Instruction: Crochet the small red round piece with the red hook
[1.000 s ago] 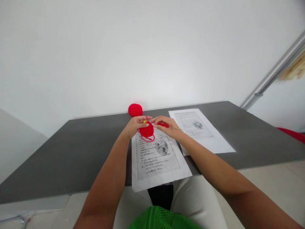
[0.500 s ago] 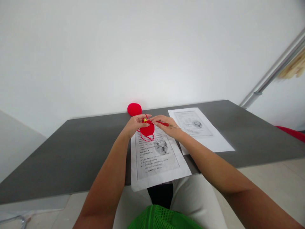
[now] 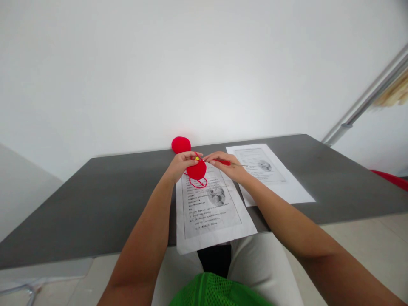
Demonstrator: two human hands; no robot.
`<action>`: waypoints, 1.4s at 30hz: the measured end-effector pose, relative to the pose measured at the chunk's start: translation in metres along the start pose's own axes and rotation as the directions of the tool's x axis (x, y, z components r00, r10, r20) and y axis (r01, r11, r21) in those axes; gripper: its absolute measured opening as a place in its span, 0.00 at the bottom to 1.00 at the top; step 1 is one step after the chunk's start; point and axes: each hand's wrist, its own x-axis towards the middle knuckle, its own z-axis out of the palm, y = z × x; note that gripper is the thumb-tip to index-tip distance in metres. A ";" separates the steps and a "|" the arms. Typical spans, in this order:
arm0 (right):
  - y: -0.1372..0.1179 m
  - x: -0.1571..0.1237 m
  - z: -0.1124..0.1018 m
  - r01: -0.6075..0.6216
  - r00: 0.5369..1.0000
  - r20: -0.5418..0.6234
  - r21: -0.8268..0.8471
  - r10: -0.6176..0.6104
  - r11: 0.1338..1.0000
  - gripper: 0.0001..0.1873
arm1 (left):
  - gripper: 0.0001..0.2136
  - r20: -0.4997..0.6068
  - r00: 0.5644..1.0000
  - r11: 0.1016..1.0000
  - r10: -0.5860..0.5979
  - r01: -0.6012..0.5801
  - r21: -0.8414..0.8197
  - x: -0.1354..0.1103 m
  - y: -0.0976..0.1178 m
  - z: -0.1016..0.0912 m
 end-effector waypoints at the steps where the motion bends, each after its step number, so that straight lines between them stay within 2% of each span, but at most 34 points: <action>1: 0.000 0.000 -0.001 -0.010 1.000 0.004 0.021 0.010 1.000 0.08 | 0.14 0.003 1.000 1.000 -0.002 0.002 0.005 0.000 0.000 0.000; 9: 0.004 0.002 -0.003 -0.126 0.992 0.029 0.332 0.124 0.935 0.09 | 0.15 0.028 0.999 0.999 -0.029 0.028 0.045 0.000 -0.001 0.000; 16: 0.000 0.002 -0.007 -0.169 0.985 0.088 0.403 0.146 0.899 0.10 | 0.16 0.057 0.996 0.996 -0.064 0.060 0.066 0.001 -0.003 -0.002; 23: 0.000 0.002 -0.013 -0.179 0.977 0.173 0.352 0.124 0.919 0.09 | 0.15 0.087 0.994 0.994 -0.068 0.060 0.095 0.000 -0.002 0.000; 28: 0.004 0.001 -0.017 -0.162 0.971 0.209 0.235 0.113 0.958 0.07 | 0.14 0.074 0.994 0.989 -0.075 0.065 0.131 0.000 -0.002 0.002; 42: 0.006 0.000 -0.012 -0.065 0.990 0.130 0.086 0.053 0.994 0.07 | 0.16 0.051 0.997 0.993 -0.050 0.044 0.106 0.000 -0.003 0.001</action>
